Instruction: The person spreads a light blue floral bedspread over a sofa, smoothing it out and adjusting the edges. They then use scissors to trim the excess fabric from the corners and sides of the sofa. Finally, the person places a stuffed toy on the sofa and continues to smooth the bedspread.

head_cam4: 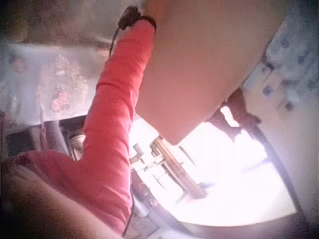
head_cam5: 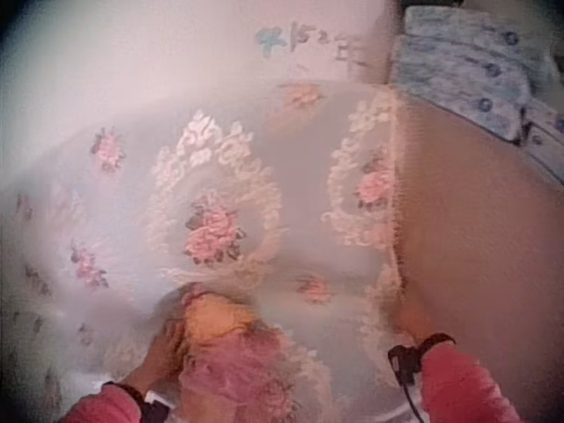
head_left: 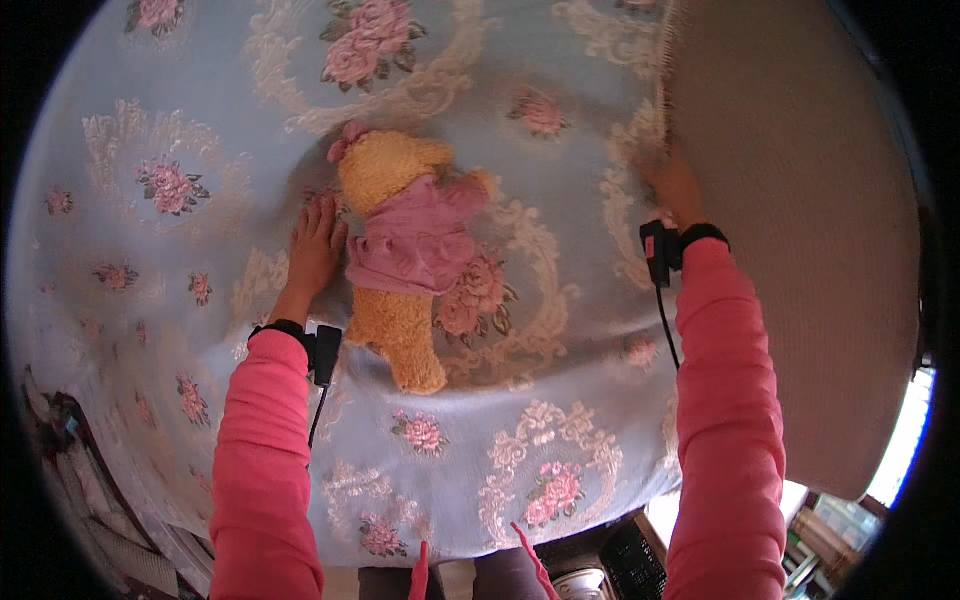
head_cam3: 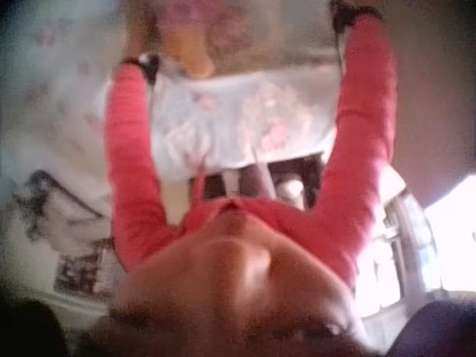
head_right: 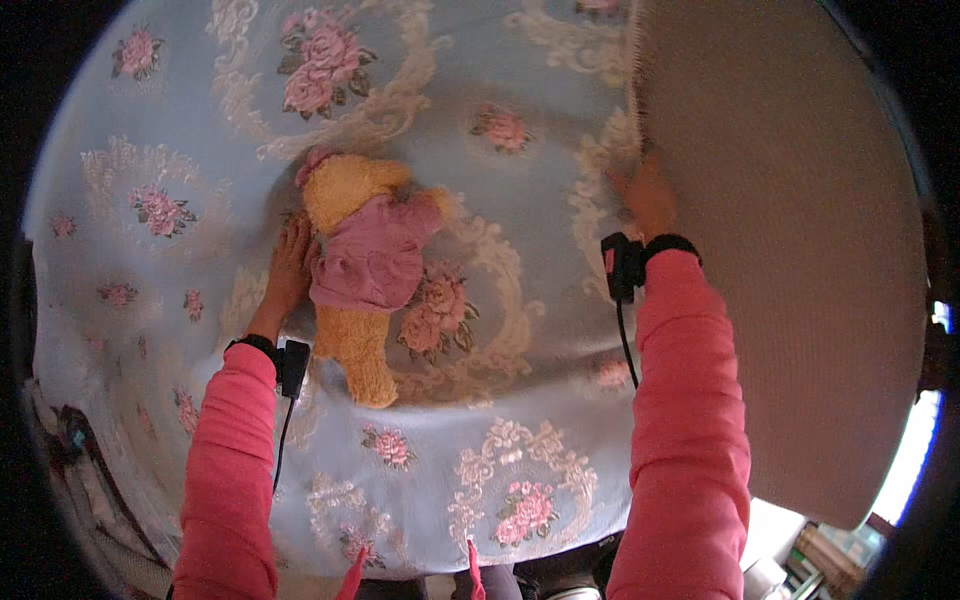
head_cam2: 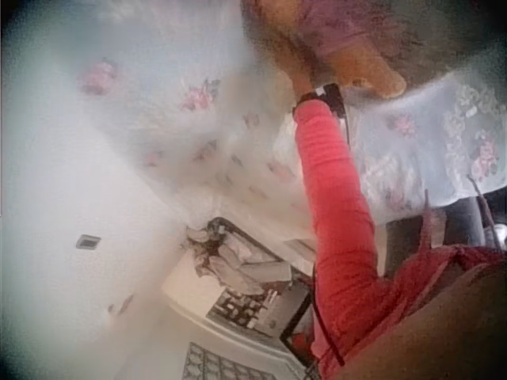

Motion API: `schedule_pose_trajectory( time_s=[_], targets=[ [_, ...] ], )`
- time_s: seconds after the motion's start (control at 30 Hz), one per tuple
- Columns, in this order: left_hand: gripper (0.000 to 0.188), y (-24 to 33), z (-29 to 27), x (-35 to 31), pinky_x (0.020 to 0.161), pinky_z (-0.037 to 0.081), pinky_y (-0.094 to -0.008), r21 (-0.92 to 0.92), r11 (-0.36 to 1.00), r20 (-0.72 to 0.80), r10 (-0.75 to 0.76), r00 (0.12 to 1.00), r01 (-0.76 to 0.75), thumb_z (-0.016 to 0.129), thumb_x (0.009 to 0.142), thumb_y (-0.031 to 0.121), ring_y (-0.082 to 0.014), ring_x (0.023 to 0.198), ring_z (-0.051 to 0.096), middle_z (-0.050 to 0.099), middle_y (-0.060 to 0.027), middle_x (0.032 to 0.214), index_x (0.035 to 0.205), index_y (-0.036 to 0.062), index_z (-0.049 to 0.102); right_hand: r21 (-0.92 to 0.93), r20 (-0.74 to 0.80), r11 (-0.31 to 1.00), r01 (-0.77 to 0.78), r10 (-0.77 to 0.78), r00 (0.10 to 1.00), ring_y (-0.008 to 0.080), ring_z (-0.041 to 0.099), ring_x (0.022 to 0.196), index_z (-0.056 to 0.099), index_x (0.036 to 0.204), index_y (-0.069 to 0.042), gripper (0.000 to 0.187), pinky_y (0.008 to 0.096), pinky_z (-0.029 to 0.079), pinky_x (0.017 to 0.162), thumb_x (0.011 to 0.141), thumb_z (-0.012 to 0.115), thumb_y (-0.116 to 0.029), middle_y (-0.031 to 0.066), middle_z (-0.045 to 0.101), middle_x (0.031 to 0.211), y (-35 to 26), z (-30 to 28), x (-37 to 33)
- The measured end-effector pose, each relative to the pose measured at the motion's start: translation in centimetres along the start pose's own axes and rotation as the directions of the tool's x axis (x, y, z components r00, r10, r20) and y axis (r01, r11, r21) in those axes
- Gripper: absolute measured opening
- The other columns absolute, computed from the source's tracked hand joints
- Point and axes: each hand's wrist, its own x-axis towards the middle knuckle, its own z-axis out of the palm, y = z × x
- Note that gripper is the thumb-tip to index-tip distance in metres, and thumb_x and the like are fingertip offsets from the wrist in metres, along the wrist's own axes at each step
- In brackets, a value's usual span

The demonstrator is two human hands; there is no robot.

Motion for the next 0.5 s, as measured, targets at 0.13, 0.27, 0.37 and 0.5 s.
schedule_pose_trajectory(
  time_s=[0.13,0.27,0.37,0.5],
  targets=[
    [0.059,-0.3,0.1,2.0,0.103,0.016,-0.0471,0.034,0.999,-0.11,0.012,0.994,-0.009,0.034,0.09,0.039,-0.0353,0.13,0.017,0.015,-0.0146,0.143,0.138,0.0093,0.016,-0.003,0.138,0.998,-0.065,0.065,0.988,0.0269,0.059,0.082,0.059,0.094,0.002,0.035,0.0364,0.047,0.069,0.081,0.055,-0.03,0.0156,0.061,0.092,-4.8,-1.6,6.5],
    [0.059,-0.1,1.0,5.3,0.105,0.011,-0.0452,0.002,1.0,-0.31,0.018,0.951,-0.019,0.033,0.09,0.042,-0.0329,0.131,0.014,0.015,-0.0138,0.143,0.138,0.0108,0.017,-0.336,-0.132,0.926,0.17,-0.225,0.965,0.0263,0.059,0.075,0.064,0.081,0.001,0.029,0.035,0.047,0.067,0.078,0.058,-0.027,0.0144,0.063,0.08,-4.5,0.0,11.3],
    [0.06,-0.6,2.1,6.2,0.105,0.009,-0.0448,0.048,0.999,-0.36,0.036,0.932,-0.021,0.033,0.09,0.044,-0.0314,0.132,0.013,0.015,-0.013,0.143,0.138,0.0112,0.019,-0.599,-0.149,0.741,0.302,-0.474,0.868,0.0285,0.059,0.069,0.063,0.076,0.001,0.028,0.0366,0.047,0.065,0.078,0.056,-0.026,0.0139,0.063,0.075,-2.4,4.6,12.0],
    [0.06,-0.9,2.2,6.0,0.105,0.008,-0.0446,0.127,0.991,-0.41,0.092,0.907,-0.043,0.034,0.089,0.045,-0.0307,0.132,0.013,0.016,-0.0123,0.143,0.138,0.012,0.02,-0.168,-0.153,0.968,0.184,-0.21,0.966,0.0294,0.059,0.064,0.062,0.071,0.001,0.026,0.0383,0.046,0.063,0.077,0.056,-0.022,0.013,0.063,0.072,-3.1,6.6,12.6]
  ],
)
